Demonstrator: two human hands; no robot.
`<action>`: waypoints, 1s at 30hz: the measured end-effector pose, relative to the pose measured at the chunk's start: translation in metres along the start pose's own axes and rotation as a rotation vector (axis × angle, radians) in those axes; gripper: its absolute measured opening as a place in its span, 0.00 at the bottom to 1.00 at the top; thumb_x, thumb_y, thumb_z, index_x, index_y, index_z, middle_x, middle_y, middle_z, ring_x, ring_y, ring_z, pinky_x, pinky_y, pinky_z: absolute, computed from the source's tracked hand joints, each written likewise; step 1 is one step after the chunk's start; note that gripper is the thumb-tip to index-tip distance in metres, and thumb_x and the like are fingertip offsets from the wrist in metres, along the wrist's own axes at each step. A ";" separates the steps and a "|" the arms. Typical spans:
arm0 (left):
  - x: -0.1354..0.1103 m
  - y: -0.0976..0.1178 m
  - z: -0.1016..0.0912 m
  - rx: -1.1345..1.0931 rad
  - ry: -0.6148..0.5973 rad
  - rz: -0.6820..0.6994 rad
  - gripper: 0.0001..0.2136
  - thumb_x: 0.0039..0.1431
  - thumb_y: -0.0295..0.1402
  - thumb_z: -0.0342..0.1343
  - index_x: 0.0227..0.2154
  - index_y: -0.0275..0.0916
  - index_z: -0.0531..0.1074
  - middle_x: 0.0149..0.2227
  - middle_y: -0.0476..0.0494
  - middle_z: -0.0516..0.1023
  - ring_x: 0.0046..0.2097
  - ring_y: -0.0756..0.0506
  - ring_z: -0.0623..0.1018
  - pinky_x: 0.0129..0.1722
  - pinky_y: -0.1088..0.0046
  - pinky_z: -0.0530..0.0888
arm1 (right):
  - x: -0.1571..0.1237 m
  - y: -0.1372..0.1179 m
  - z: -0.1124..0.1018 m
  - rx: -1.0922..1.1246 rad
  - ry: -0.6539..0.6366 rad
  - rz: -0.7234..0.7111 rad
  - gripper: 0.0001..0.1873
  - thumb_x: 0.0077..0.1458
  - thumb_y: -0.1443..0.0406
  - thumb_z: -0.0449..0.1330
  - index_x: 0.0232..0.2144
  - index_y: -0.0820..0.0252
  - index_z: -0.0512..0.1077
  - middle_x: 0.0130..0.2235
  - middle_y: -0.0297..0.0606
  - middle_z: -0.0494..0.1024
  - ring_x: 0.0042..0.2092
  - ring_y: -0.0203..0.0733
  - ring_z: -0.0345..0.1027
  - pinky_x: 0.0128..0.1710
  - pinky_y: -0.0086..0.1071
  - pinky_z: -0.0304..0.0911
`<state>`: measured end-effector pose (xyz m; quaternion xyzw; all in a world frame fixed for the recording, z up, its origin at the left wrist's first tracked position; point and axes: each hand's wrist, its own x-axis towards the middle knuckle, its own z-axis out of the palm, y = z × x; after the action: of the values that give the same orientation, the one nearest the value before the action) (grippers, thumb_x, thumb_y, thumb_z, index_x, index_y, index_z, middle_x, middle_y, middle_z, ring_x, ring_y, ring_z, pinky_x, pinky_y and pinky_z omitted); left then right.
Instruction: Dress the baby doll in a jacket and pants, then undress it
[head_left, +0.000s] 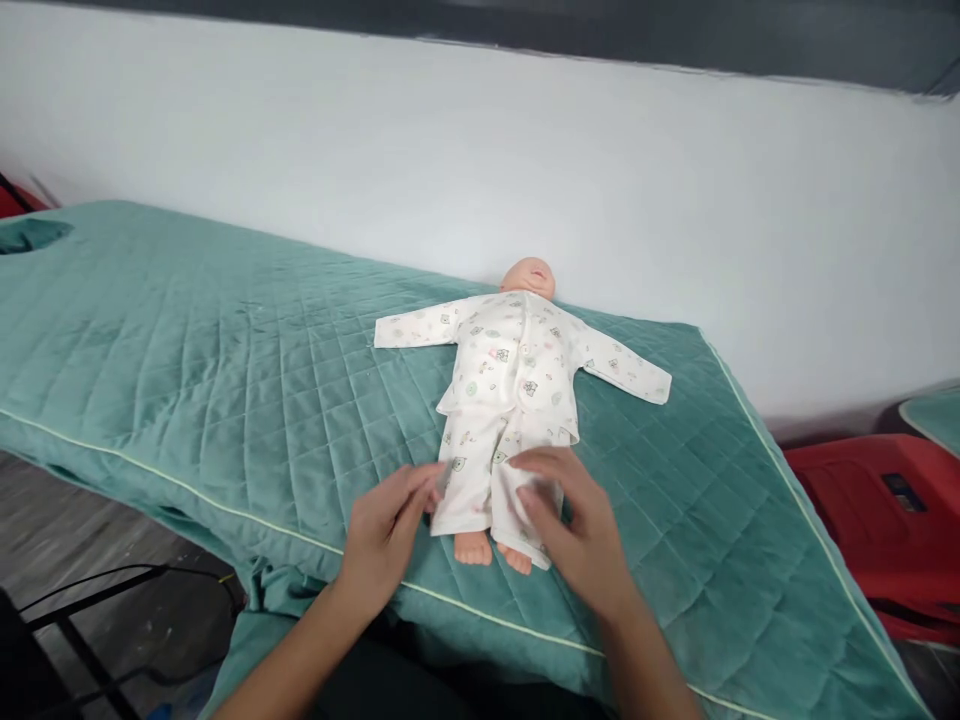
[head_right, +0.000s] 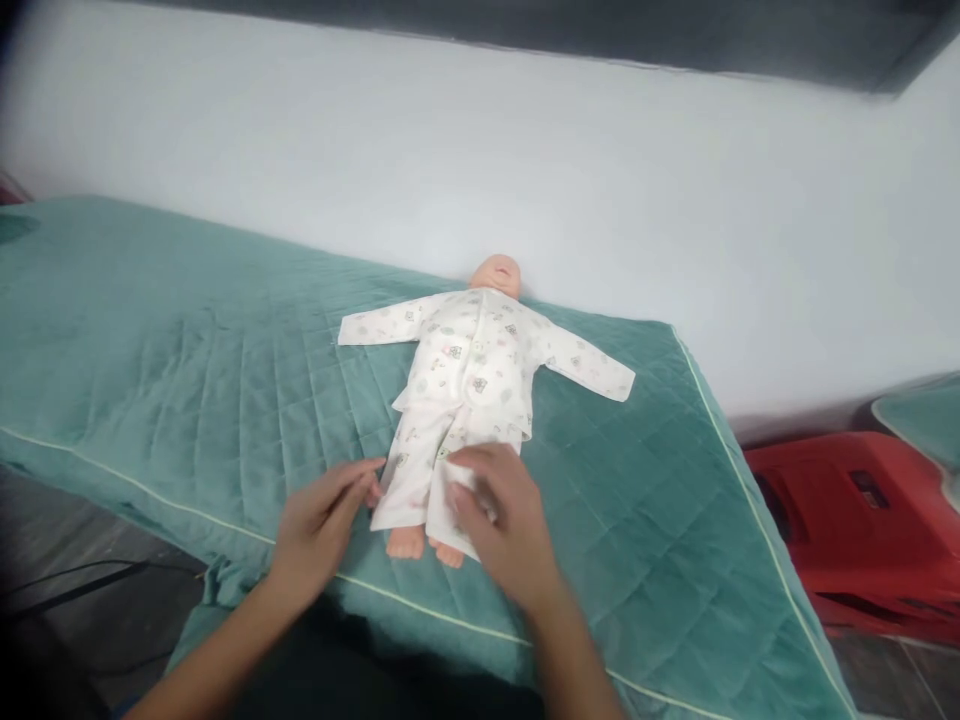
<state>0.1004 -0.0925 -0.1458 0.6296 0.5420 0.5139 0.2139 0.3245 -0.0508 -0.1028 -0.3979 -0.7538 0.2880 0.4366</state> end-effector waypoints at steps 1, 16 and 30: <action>-0.010 0.000 -0.006 0.017 -0.056 0.032 0.11 0.68 0.32 0.53 0.46 0.48 0.79 0.32 0.51 0.80 0.33 0.49 0.79 0.34 0.73 0.77 | -0.012 -0.006 0.003 -0.020 -0.036 -0.022 0.11 0.62 0.67 0.60 0.46 0.48 0.74 0.47 0.36 0.80 0.49 0.47 0.73 0.54 0.45 0.65; -0.040 0.012 0.003 0.098 -0.195 -0.114 0.06 0.65 0.35 0.57 0.41 0.43 0.77 0.38 0.47 0.76 0.37 0.47 0.77 0.39 0.71 0.75 | -0.040 -0.050 0.047 -0.619 -0.058 0.065 0.14 0.59 0.75 0.54 0.42 0.56 0.72 0.54 0.44 0.75 0.58 0.52 0.66 0.68 0.63 0.43; -0.041 0.024 -0.006 0.122 -0.102 -0.137 0.07 0.64 0.35 0.54 0.32 0.40 0.75 0.31 0.50 0.72 0.32 0.49 0.71 0.34 0.72 0.68 | -0.042 -0.071 0.036 -0.574 0.010 -0.129 0.08 0.62 0.66 0.58 0.41 0.53 0.76 0.51 0.44 0.76 0.57 0.52 0.66 0.66 0.60 0.50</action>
<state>0.1111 -0.1390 -0.1404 0.6283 0.6025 0.4312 0.2372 0.2799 -0.1262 -0.0813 -0.4579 -0.8258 0.0329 0.3274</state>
